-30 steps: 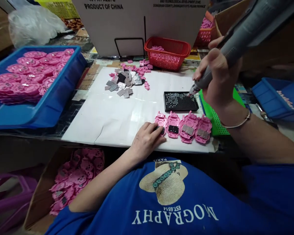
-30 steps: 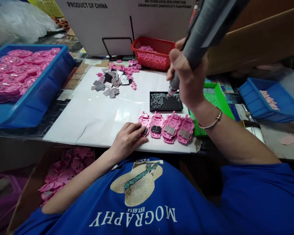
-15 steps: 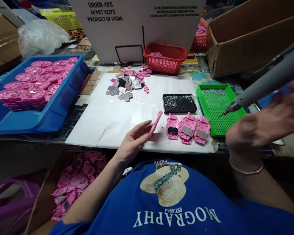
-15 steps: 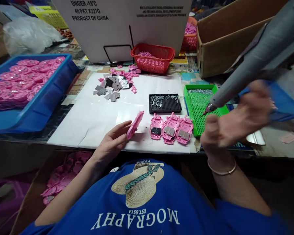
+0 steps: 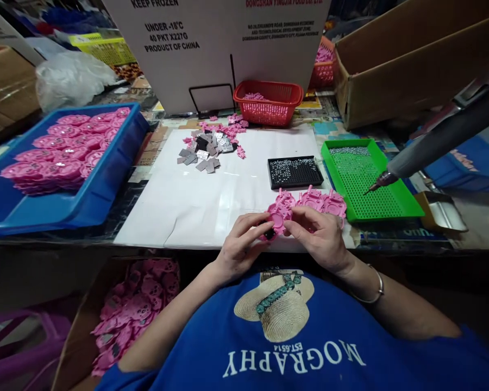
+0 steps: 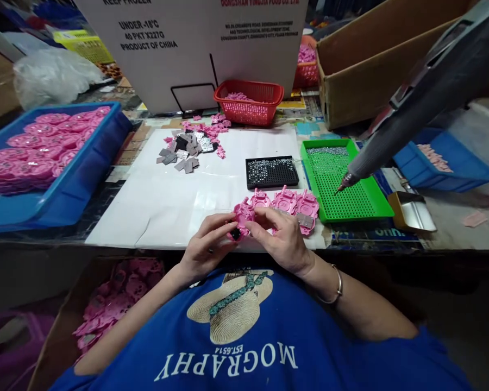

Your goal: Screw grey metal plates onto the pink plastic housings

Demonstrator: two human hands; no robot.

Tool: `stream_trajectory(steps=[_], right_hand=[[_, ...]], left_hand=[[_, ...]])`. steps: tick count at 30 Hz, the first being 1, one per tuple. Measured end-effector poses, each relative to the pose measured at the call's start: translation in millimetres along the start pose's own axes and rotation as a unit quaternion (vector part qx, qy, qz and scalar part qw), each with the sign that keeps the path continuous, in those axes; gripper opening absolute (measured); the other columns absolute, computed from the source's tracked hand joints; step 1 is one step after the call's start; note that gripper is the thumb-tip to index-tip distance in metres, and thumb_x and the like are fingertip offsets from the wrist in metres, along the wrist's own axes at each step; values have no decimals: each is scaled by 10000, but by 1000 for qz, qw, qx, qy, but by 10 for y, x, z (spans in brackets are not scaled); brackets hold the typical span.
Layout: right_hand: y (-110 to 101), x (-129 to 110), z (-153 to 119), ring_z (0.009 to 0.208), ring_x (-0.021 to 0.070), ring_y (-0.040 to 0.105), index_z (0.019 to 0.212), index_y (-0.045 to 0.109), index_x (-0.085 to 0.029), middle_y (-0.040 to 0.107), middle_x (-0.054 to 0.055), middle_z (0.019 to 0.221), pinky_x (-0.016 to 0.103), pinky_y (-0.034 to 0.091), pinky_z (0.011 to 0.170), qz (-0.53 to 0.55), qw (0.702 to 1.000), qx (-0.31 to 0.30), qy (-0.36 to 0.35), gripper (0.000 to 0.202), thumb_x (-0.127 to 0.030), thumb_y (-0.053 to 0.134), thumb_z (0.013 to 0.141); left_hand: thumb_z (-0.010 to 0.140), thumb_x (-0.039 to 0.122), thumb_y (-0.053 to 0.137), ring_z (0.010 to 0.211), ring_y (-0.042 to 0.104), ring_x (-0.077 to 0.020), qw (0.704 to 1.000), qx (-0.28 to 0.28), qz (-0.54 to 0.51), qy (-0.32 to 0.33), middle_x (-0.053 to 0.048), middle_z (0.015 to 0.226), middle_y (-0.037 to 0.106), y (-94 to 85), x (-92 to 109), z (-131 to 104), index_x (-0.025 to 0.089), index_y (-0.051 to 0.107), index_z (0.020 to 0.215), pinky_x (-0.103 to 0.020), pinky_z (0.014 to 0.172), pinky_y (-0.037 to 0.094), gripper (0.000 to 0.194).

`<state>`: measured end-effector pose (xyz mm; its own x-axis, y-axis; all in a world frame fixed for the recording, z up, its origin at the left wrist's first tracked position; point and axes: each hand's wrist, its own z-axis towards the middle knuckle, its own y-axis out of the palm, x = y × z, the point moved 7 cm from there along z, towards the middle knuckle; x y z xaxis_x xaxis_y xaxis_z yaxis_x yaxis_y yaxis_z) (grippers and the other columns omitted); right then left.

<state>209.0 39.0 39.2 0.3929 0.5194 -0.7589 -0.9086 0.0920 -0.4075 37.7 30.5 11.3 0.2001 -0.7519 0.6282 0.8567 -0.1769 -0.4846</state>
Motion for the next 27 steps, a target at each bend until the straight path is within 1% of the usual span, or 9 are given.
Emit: stream_trajectory(steps=[2, 5, 10, 13, 17, 20, 22, 24, 27], right_hand=[[3, -99, 18, 580, 131, 637, 925, 642, -180, 676, 4, 723, 243, 550, 543, -57, 997, 10, -56, 41, -200, 663, 896], [-7, -241, -8, 553, 135, 621, 959, 635, -195, 678, 0, 719, 259, 518, 527, -137, 979, 23, -149, 83, -148, 628, 891], [33, -324, -77, 627, 154, 661, 1067, 617, -179, 707, 35, 788, 274, 520, 559, -210, 952, -1, -222, 200, -87, 572, 895], [88, -361, -113, 631, 169, 666, 1081, 618, -150, 713, 53, 794, 294, 518, 555, -243, 937, -23, -249, 212, -78, 580, 885], [141, -386, -124, 607, 173, 646, 1049, 626, -172, 701, 37, 763, 310, 510, 548, -262, 930, -32, -256, 179, -104, 577, 891], [138, -351, -128, 670, 177, 654, 1098, 606, -172, 701, 51, 823, 309, 538, 603, -230, 943, -51, -234, 205, -111, 569, 905], [84, -291, -149, 798, 205, 668, 1160, 584, -176, 695, 81, 928, 337, 568, 703, -221, 950, -58, -213, 249, -146, 592, 912], [-27, -210, -197, 980, 257, 648, 1221, 561, -183, 666, 120, 1058, 420, 564, 857, -242, 949, -41, -198, 326, -198, 632, 904], [-212, -27, -310, 1226, 325, 534, 1333, 500, -180, 578, 172, 1257, 538, 464, 1037, -309, 938, -2, -157, 465, -280, 652, 905]], left_hand=[[905, 141, 628, 1314, 494, -239, 1000, 4, 22, 9, -136, 1412, 504, -4, 25, -1, 291, 399, 1473, -469, 1072, 482, 631], [896, 246, 666, 1321, 488, -269, 999, 19, 35, 7, -150, 1414, 494, -29, 48, 13, 274, 338, 1504, -497, 1079, 476, 692], [889, 269, 678, 1256, 525, -249, 997, 69, 24, -21, -136, 1332, 533, -108, 67, 105, 236, 476, 1396, -460, 1068, 477, 546], [902, 248, 662, 1183, 569, -218, 998, 60, 2, -23, -112, 1253, 577, -98, 78, 184, 229, 537, 1326, -407, 1017, 502, 442], [919, 230, 640, 1086, 608, -191, 999, 41, -28, -10, -95, 1157, 630, -60, 75, 260, 218, 583, 1256, -364, 940, 521, 342], [907, 230, 659, 963, 629, -171, 997, 36, -66, -21, -66, 1014, 670, -37, 36, 273, 196, 633, 1109, -336, 867, 524, 207], [898, 239, 672, 862, 621, -148, 993, 44, -88, -59, -39, 915, 670, -37, -30, 266, 189, 644, 1013, -305, 805, 514, 129], [892, 258, 676, 838, 610, -141, 985, 77, -108, -111, -28, 884, 651, -74, -128, 256, 186, 642, 959, -293, 788, 500, 104], [876, 310, 682, 1003, 618, -170, 960, 129, -152, -198, -58, 1033, 641, -118, -318, 268, 183, 613, 901, -318, 907, 490, 147]])
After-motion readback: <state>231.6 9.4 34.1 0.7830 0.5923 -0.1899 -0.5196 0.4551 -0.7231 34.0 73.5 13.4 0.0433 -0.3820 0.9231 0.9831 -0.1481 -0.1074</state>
